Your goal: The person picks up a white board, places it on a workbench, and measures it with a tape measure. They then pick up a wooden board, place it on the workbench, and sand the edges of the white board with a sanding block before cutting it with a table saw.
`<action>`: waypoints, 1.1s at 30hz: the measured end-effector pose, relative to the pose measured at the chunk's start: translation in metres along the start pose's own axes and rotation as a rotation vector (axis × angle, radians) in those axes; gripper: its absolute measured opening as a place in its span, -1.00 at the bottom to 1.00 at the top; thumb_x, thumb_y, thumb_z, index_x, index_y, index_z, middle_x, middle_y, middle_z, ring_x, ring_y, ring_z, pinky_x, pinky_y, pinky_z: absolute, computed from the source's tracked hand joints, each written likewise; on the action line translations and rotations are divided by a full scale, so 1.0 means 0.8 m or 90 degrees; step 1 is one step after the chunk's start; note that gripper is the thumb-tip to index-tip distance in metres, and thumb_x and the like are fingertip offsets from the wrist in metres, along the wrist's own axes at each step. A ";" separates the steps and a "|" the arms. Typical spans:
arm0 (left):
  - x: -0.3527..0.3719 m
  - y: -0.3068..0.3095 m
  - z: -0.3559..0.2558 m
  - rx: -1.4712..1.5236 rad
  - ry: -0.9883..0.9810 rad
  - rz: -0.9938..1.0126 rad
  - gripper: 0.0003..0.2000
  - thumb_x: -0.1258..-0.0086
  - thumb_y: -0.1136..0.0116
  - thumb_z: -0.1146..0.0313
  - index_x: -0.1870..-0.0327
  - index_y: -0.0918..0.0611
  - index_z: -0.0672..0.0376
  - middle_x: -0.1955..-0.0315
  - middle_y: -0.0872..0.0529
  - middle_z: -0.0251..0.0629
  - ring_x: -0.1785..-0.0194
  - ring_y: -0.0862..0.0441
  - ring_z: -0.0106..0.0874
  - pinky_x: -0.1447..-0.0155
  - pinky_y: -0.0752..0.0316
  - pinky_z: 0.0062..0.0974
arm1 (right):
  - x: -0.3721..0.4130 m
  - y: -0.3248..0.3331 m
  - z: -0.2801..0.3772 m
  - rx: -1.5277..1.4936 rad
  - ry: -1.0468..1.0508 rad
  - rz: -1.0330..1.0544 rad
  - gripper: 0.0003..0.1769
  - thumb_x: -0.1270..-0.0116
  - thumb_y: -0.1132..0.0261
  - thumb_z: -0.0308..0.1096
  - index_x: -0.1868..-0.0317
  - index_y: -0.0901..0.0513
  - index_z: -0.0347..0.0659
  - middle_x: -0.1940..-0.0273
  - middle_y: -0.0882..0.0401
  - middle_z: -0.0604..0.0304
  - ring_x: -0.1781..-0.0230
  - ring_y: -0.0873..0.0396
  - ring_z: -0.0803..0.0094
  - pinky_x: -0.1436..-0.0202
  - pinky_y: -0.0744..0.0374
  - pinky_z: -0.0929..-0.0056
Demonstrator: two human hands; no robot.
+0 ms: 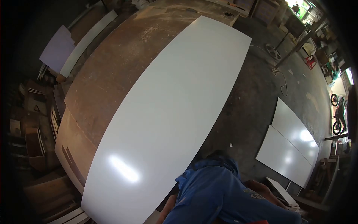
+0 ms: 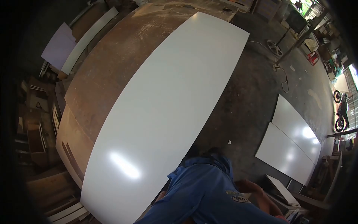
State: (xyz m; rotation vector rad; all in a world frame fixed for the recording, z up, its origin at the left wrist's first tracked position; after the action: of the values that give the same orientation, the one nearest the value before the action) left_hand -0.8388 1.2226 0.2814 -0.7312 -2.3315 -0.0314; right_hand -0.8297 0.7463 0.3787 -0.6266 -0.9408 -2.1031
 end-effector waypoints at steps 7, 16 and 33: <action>-0.032 -0.051 -0.055 -0.001 0.086 -0.156 -0.82 -0.07 -0.19 0.55 0.28 -0.67 0.37 0.39 -0.71 -0.25 0.29 -0.64 -0.50 0.23 -0.53 -0.50 | -0.028 0.062 -0.019 -0.081 -0.104 -0.074 -0.72 -0.17 -0.22 -0.31 0.15 -0.65 -0.28 0.19 -0.65 -0.07 0.13 -0.61 0.00 0.02 -0.54 0.13; -0.062 -0.148 -0.119 0.035 0.134 -0.377 -0.82 -0.07 -0.19 0.56 0.28 -0.67 0.37 0.39 -0.71 -0.23 0.29 -0.64 -0.50 0.24 -0.52 -0.50 | -0.052 0.169 -0.117 0.004 -0.050 0.022 -0.72 -0.17 -0.22 -0.31 0.16 -0.65 -0.28 0.18 -0.65 -0.09 0.13 -0.61 -0.01 0.02 -0.54 0.12; -0.123 -0.349 -0.215 0.066 0.211 -0.589 -0.83 -0.07 -0.20 0.56 0.29 -0.67 0.38 0.40 -0.72 -0.21 0.30 -0.65 -0.49 0.26 -0.52 -0.50 | -0.066 0.316 -0.289 0.166 0.063 0.227 -0.71 -0.16 -0.23 -0.30 0.16 -0.65 -0.29 0.17 -0.65 -0.13 0.12 -0.61 -0.02 0.03 -0.54 0.11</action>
State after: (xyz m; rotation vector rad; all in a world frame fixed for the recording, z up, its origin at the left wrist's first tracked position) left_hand -0.8181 0.9018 0.3999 0.4191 -2.1251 -0.4017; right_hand -0.6300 0.4716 0.3079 -0.5069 -0.9495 -1.6483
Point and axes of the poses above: each hand's wrist, its own x-axis away from the middle knuckle, its own y-axis out of the back of the hand, z = x × y, the point moved 1 cm from there along -x, towards the middle knuckle
